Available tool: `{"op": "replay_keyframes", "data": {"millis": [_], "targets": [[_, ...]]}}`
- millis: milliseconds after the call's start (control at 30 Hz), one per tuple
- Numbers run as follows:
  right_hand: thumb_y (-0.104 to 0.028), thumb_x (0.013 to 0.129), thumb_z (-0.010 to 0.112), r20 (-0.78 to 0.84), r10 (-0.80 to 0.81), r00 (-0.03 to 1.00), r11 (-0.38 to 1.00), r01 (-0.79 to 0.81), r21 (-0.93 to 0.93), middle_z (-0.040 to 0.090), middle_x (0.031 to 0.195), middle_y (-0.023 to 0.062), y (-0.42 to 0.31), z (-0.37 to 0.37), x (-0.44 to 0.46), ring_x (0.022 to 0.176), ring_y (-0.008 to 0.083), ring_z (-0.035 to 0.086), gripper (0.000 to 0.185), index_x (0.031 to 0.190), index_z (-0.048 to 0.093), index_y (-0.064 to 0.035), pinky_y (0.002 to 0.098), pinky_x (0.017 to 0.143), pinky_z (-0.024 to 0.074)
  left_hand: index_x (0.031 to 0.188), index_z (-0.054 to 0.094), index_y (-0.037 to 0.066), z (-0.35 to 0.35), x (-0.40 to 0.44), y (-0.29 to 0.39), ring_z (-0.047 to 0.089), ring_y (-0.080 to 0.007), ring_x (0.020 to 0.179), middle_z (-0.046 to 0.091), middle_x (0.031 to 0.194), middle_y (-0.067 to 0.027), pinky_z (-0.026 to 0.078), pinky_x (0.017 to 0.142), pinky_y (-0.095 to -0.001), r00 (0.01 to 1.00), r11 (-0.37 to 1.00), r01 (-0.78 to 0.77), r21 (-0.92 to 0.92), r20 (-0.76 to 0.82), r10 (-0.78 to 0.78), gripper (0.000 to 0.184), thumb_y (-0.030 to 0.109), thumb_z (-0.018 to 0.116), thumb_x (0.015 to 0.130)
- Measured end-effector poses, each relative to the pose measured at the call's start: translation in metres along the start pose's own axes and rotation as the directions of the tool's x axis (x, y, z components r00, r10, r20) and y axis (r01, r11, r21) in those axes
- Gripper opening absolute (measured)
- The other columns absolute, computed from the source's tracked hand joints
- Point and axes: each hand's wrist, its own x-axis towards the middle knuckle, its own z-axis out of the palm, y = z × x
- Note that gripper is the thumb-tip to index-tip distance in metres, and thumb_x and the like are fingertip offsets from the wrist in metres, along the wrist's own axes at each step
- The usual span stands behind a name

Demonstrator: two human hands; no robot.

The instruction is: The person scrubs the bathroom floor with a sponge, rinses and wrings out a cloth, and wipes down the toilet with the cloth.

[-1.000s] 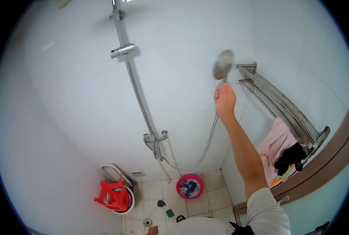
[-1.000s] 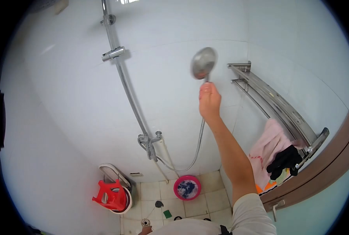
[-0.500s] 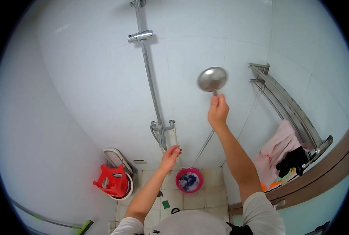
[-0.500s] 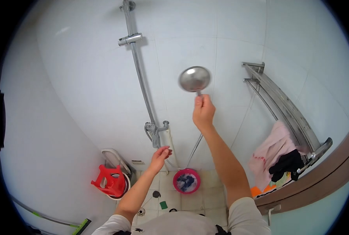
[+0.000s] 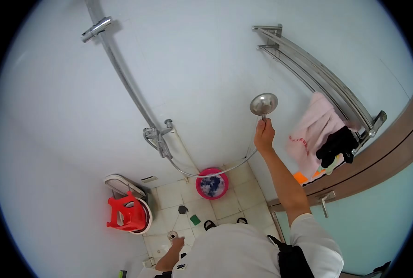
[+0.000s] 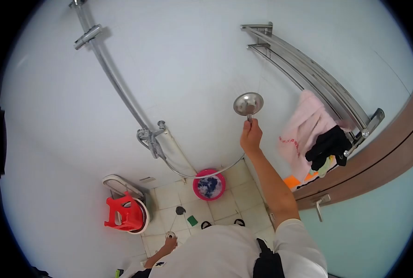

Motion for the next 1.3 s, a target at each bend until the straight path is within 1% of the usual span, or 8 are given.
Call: {"op": "replay_keyframes", "data": {"millis": [33,67,267,333,400,633,1033,1300], "targets": [[-0.035,0.106,0.044,-0.022,-0.001,1.000,1.000,0.001,-0.005,0.054,0.065,0.0046,0.003,-0.006,-0.002,0.057,0.0159,0.052,0.035,0.089,0.050,-0.0045,0.0328,0.055,0.0430,0.090,0.064,0.005,-0.012,-0.009,-0.025,0.066,-0.0260,0.062,0.066,0.068,-0.0093,0.050,0.055,-0.0404,0.951,0.777,-0.309,0.549,0.201,0.236,0.021,0.026,0.065,0.086],[-0.035,0.106,0.044,-0.043,-0.001,0.999,1.000,0.000,-0.012,0.054,0.065,0.0047,0.007,-0.012,-0.003,0.057,0.0160,0.053,0.035,0.089,0.050,-0.0044,0.0327,0.056,0.0434,0.088,0.064,0.006,-0.024,-0.018,-0.050,0.069,-0.0284,0.064,0.068,0.068,-0.0096,0.051,0.056,-0.0408,0.808,0.208,-0.511,0.834,0.383,0.448,0.018,0.023,0.066,0.083],[-0.029,0.105,0.048,-0.159,0.018,0.987,0.994,-0.035,-0.104,0.057,0.068,0.0065,0.028,-0.034,-0.006,0.061,0.0179,0.056,0.029,0.093,0.052,-0.0031,0.0330,0.059,0.0455,0.087,0.065,0.005,-0.019,-0.024,-0.062,0.066,-0.0272,0.059,0.066,0.066,-0.0081,0.050,0.052,-0.0400,0.779,0.499,-0.569,0.654,0.235,0.581,0.021,0.026,0.067,0.083],[-0.027,0.104,0.050,-0.183,0.022,0.983,0.990,-0.046,-0.130,0.058,0.070,0.0075,0.029,-0.039,-0.004,0.062,0.0193,0.057,0.026,0.095,0.053,-0.0023,0.0341,0.060,0.0460,0.092,0.064,0.004,0.002,-0.011,-0.023,0.062,-0.0228,0.056,0.063,0.065,-0.0085,0.048,0.050,-0.0375,0.989,0.988,-0.148,0.032,0.024,0.147,0.023,0.027,0.064,0.087],[-0.026,0.103,0.052,-0.213,0.020,0.977,0.983,-0.059,-0.176,0.058,0.071,0.0085,0.026,-0.040,-0.006,0.063,0.0208,0.057,0.025,0.098,0.054,-0.0017,0.0354,0.061,0.0462,0.110,0.066,0.007,0.015,0.003,0.017,0.065,-0.0201,0.062,0.066,0.074,-0.0076,0.049,0.052,-0.0351,0.997,0.988,0.074,-0.138,-0.014,-0.076,0.030,0.026,0.065,0.087],[-0.023,0.100,0.057,-0.148,0.050,0.988,0.982,-0.076,-0.176,0.061,0.074,0.0130,0.025,-0.039,-0.033,0.064,0.0283,0.059,0.021,0.097,0.056,-0.0024,0.0399,0.061,0.0470,0.112,0.064,0.005,0.030,0.013,0.088,0.064,-0.0132,0.067,0.067,0.083,-0.0049,0.046,0.052,-0.0284,0.982,0.943,-0.189,-0.275,-0.064,0.178,0.031,0.028,0.062,0.090],[-0.026,0.104,0.044,0.214,0.300,0.930,0.953,-0.280,-0.120,0.061,0.065,0.0085,0.027,-0.066,-0.136,0.059,0.0214,0.061,0.029,0.091,0.054,-0.0018,0.0350,0.059,0.0490,0.094,0.061,0.008,-0.003,0.000,-0.027,0.058,-0.0195,0.058,0.058,0.068,-0.0046,0.041,0.049,-0.0382,0.986,0.972,0.161,-0.169,0.061,-0.152,0.022,0.030,0.060,0.091],[-0.031,0.105,0.045,0.273,0.435,0.858,0.896,-0.384,-0.221,0.059,0.062,0.0091,0.036,-0.085,-0.198,0.056,0.0224,0.061,0.036,0.086,0.054,-0.0019,0.0367,0.057,0.0478,0.099,0.065,0.007,0.005,0.009,-0.001,0.059,-0.0140,0.061,0.062,0.072,-0.0034,0.043,0.050,-0.0318,0.997,0.969,0.079,-0.234,0.021,-0.076,0.024,0.029,0.062,0.090]]}}
